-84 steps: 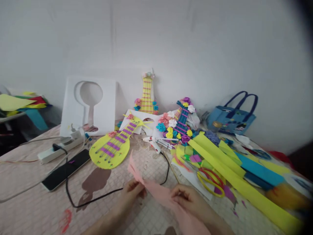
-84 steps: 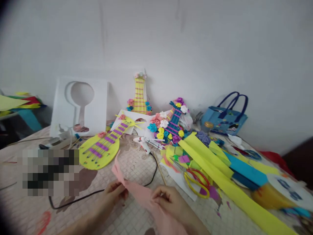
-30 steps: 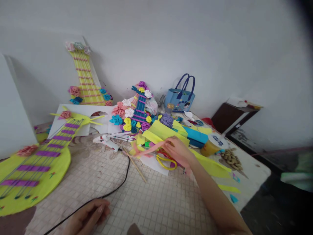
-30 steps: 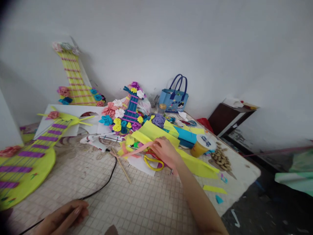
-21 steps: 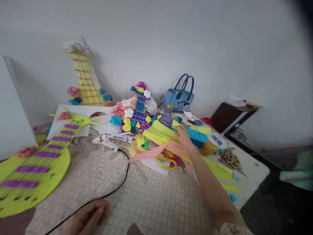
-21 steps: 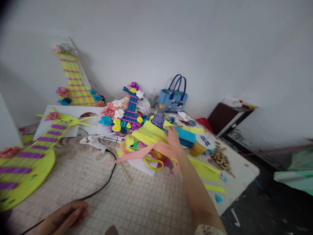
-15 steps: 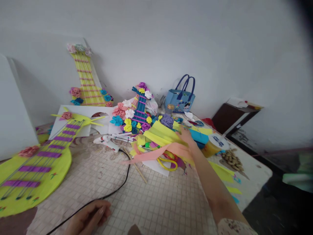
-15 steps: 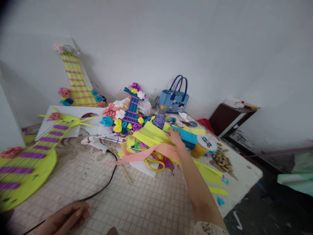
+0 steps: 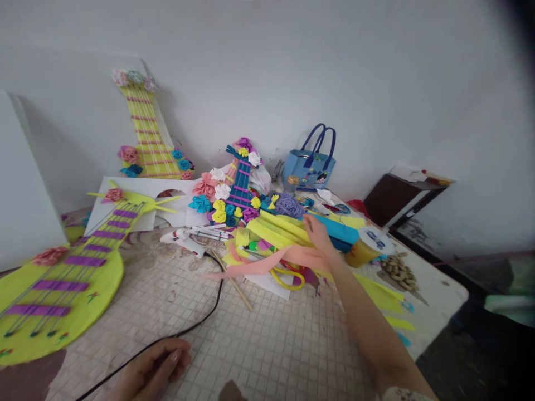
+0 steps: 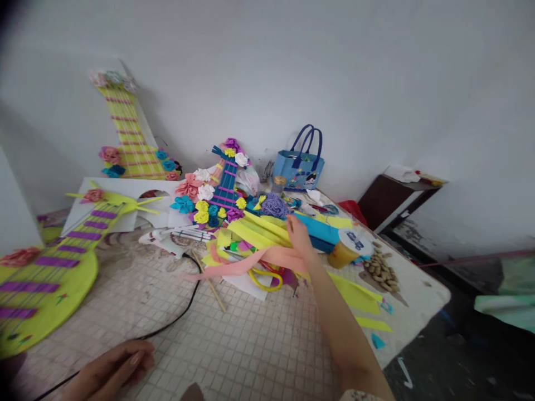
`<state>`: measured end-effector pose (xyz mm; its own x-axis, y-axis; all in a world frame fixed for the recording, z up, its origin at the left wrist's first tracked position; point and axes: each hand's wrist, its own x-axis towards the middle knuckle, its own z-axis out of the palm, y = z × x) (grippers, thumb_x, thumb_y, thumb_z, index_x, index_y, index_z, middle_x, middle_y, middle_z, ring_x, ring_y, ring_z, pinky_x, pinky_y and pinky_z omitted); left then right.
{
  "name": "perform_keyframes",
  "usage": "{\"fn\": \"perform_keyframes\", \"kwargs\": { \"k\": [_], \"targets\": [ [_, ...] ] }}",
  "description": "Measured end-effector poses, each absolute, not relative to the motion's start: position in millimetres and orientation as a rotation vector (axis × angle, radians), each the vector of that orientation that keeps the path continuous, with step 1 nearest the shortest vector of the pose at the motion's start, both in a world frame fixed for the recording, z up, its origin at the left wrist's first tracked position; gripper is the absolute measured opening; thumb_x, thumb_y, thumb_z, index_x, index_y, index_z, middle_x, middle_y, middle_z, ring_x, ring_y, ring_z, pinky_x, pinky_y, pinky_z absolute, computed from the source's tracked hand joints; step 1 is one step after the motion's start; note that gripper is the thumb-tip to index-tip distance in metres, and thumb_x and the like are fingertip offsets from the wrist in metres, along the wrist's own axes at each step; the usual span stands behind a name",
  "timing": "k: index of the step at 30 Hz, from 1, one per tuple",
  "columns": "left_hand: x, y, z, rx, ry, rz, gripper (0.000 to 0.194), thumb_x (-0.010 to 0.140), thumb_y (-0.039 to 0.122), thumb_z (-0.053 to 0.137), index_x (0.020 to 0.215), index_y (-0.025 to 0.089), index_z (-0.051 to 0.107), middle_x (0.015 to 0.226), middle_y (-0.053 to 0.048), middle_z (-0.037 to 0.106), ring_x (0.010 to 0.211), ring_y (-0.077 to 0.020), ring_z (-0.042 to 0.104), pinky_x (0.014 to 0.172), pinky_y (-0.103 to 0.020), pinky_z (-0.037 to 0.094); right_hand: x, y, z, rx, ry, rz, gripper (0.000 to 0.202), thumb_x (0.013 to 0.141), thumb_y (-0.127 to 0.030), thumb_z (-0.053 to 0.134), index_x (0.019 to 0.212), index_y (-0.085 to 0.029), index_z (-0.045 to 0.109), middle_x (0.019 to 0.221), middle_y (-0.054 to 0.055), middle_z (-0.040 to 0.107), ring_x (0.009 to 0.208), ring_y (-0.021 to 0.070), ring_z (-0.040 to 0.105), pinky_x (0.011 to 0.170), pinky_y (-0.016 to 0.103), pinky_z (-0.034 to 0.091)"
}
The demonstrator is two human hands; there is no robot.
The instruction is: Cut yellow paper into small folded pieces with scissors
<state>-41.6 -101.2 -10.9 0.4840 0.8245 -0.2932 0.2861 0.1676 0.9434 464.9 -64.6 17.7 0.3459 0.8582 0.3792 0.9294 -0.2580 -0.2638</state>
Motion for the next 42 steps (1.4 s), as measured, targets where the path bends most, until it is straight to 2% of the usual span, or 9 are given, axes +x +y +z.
{"fn": "perform_keyframes", "kwargs": {
  "k": [4, 10, 16, 21, 26, 29, 35, 39, 42],
  "targets": [
    [-38.1, -103.0, 4.6, 1.438, 1.049, 0.517, 0.037, 0.07, 0.057, 0.06, 0.079, 0.022, 0.071, 0.071, -0.003, 0.069, 0.067, -0.0189, 0.061, 0.063, -0.026, 0.052, 496.1, -56.5, 24.7, -2.3, -1.469, -0.266, 0.036, 0.086, -0.021, 0.041, 0.118, -0.011, 0.053, 0.116, 0.019, 0.06, 0.109, 0.0281, 0.055, 0.093, 0.04, 0.041],
    [-34.1, -111.6, 11.0, 1.465, 1.035, 0.566, 0.033, 0.077, 0.052, 0.055, 0.081, 0.021, 0.069, 0.071, -0.003, 0.067, 0.066, -0.0174, 0.058, 0.063, -0.025, 0.049, 507.4, -55.4, 14.0, -2.438, -1.529, -0.179, 0.043, 0.074, -0.024, 0.06, 0.116, -0.014, 0.057, 0.119, 0.019, 0.059, 0.11, 0.0318, 0.054, 0.092, 0.04, 0.039],
    [-32.0, -114.7, 10.9, 1.51, 1.02, 0.574, 0.032, 0.082, 0.048, 0.05, 0.08, 0.02, 0.067, 0.07, -0.003, 0.064, 0.064, -0.0151, 0.055, 0.06, -0.023, 0.046, 506.9, -56.8, 9.5, -2.513, -1.563, -0.167, 0.047, 0.076, -0.033, 0.059, 0.121, -0.017, 0.054, 0.124, 0.018, 0.056, 0.114, 0.0332, 0.051, 0.091, 0.044, 0.04],
    [-33.7, -113.5, 10.9, 1.517, 1.014, 0.568, 0.033, 0.081, 0.048, 0.051, 0.08, 0.02, 0.067, 0.071, -0.003, 0.065, 0.064, -0.0158, 0.056, 0.061, -0.024, 0.047, 501.7, -57.4, 7.0, -2.576, -1.541, -0.196, 0.044, 0.08, -0.032, 0.057, 0.121, -0.016, 0.054, 0.124, 0.019, 0.055, 0.114, 0.0322, 0.051, 0.089, 0.044, 0.041],
    [-35.3, -111.2, 7.7, 1.489, 1.036, 0.565, 0.037, 0.075, 0.055, 0.055, 0.08, 0.021, 0.068, 0.07, -0.004, 0.067, 0.066, -0.018, 0.06, 0.062, -0.025, 0.05, 496.4, -57.6, 6.2, -2.612, -1.468, -0.248, 0.03, 0.086, -0.03, 0.054, 0.113, -0.016, 0.057, 0.115, 0.013, 0.059, 0.105, 0.025, 0.056, 0.086, 0.042, 0.046],
    [-36.6, -109.6, 3.7, 1.475, 1.036, 0.561, 0.038, 0.072, 0.057, 0.056, 0.079, 0.022, 0.069, 0.07, -0.003, 0.068, 0.066, -0.0189, 0.06, 0.061, -0.025, 0.051, 497.3, -56.3, 11.4, -2.601, -1.429, -0.265, 0.03, 0.089, -0.033, 0.053, 0.114, -0.016, 0.055, 0.115, 0.008, 0.057, 0.097, 0.0197, 0.058, 0.082, 0.041, 0.049],
    [-40.5, -106.9, -2.3, 1.476, 1.038, 0.544, 0.036, 0.072, 0.056, 0.058, 0.082, 0.024, 0.07, 0.073, -0.003, 0.069, 0.068, -0.0193, 0.062, 0.064, -0.026, 0.052, 504.2, -50.1, 44.1, -2.483, -1.392, -0.312, 0.028, 0.089, -0.033, 0.052, 0.112, -0.018, 0.056, 0.114, 0.008, 0.057, 0.095, 0.018, 0.058, 0.081, 0.039, 0.05],
    [-40.3, -106.0, -1.7, 1.504, 1.042, 0.52, 0.036, 0.072, 0.056, 0.057, 0.079, 0.024, 0.071, 0.072, -0.004, 0.069, 0.068, -0.0194, 0.062, 0.063, -0.025, 0.051, 507.6, -44.8, 70.7, -2.396, -1.345, -0.38, 0.025, 0.09, -0.033, 0.047, 0.099, -0.015, 0.063, 0.101, 0.008, 0.065, 0.091, 0.0207, 0.061, 0.082, 0.037, 0.047],
    [-40.3, -105.4, -2.4, 1.52, 1.026, 0.511, 0.037, 0.073, 0.057, 0.056, 0.08, 0.024, 0.071, 0.072, -0.004, 0.068, 0.067, -0.0193, 0.062, 0.063, -0.025, 0.052, 502.7, -43.5, 81.5, -2.342, -1.318, -0.427, 0.033, 0.09, -0.029, 0.038, 0.091, -0.014, 0.068, 0.093, 0.01, 0.07, 0.09, 0.0251, 0.062, 0.08, 0.034, 0.045]
  ]
}}
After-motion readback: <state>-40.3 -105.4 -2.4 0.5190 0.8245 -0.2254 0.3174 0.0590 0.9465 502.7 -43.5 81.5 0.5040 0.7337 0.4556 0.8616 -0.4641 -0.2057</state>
